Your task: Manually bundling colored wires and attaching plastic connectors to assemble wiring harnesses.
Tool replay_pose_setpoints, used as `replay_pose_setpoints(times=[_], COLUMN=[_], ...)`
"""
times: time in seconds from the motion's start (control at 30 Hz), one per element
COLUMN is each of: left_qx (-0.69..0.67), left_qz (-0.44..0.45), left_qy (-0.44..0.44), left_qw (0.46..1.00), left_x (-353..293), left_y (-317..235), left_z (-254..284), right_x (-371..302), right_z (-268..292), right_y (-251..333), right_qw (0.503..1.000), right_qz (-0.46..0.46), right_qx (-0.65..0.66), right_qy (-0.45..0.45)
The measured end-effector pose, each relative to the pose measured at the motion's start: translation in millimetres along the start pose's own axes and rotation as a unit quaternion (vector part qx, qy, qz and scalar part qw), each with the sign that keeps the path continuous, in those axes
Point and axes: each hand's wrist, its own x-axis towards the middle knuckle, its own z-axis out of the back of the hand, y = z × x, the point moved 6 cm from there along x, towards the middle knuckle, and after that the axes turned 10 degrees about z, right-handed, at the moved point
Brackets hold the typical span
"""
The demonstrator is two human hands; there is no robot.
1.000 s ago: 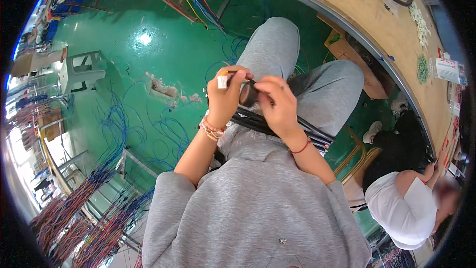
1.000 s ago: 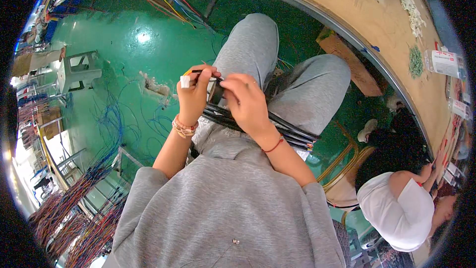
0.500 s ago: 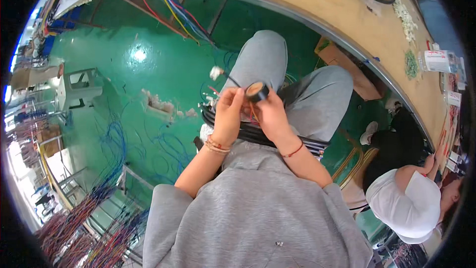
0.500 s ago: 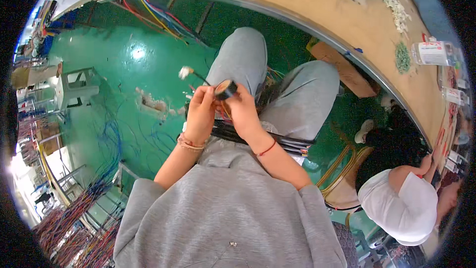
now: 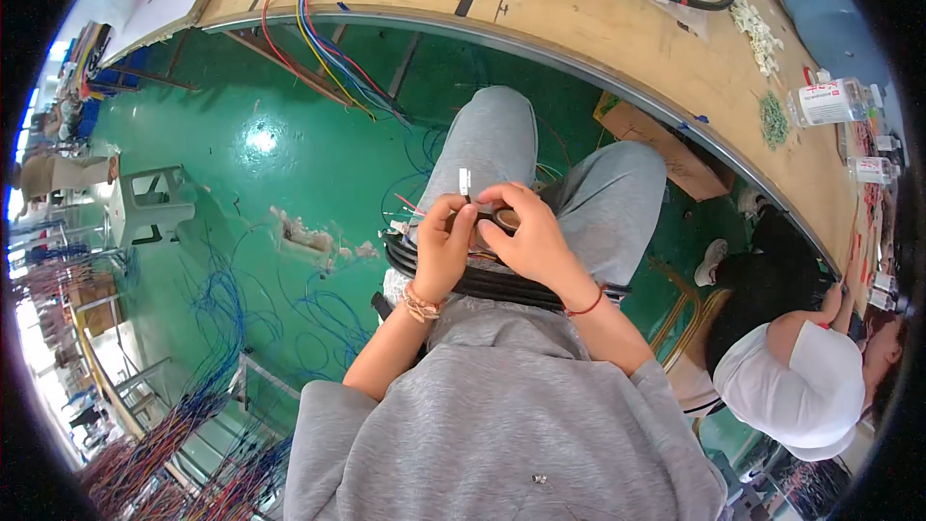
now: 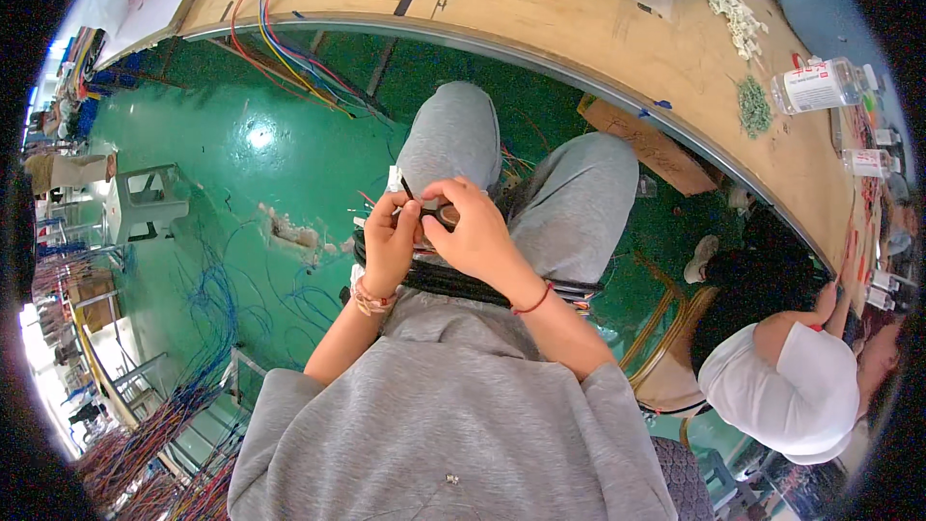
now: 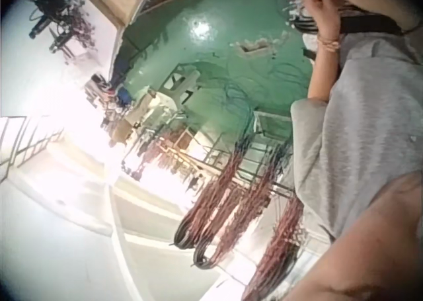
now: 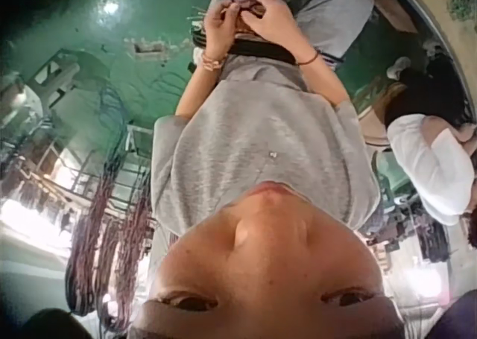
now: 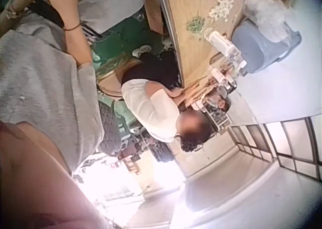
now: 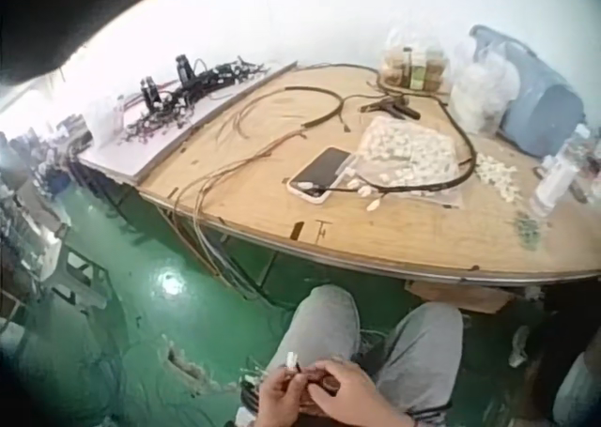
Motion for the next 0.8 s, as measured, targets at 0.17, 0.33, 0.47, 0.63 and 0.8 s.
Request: replay_pose_setpoints(times=[0.17,0.33,0.47,0.63,0.8], left_qx=[0.151,0.089,-0.026,-0.170,-0.121], left_qz=[-0.148,-0.057,0.113,0.070,0.107], left_qy=[-0.046,-0.052,-0.087,-0.052,-0.116], left_qw=[0.976,0.993,0.989,0.982,0.980], left_x=[-3,3,18,5,-20], left_y=[-16,-8,2,-6,14], left_z=[0,3,19,38,68], right_x=[-5,-7,-34,13,63], right_z=[-6,-7,-24,64,181], right_y=[0,16,84,64,31], right_qw=[0.993,0.974,0.900,0.923,0.814], right_qz=[0.060,0.143,0.398,0.251,0.202], right_qx=[-0.087,-0.145,-0.150,-0.185,-0.492], right_qy=[-0.042,-0.101,-0.093,-0.227,-0.235])
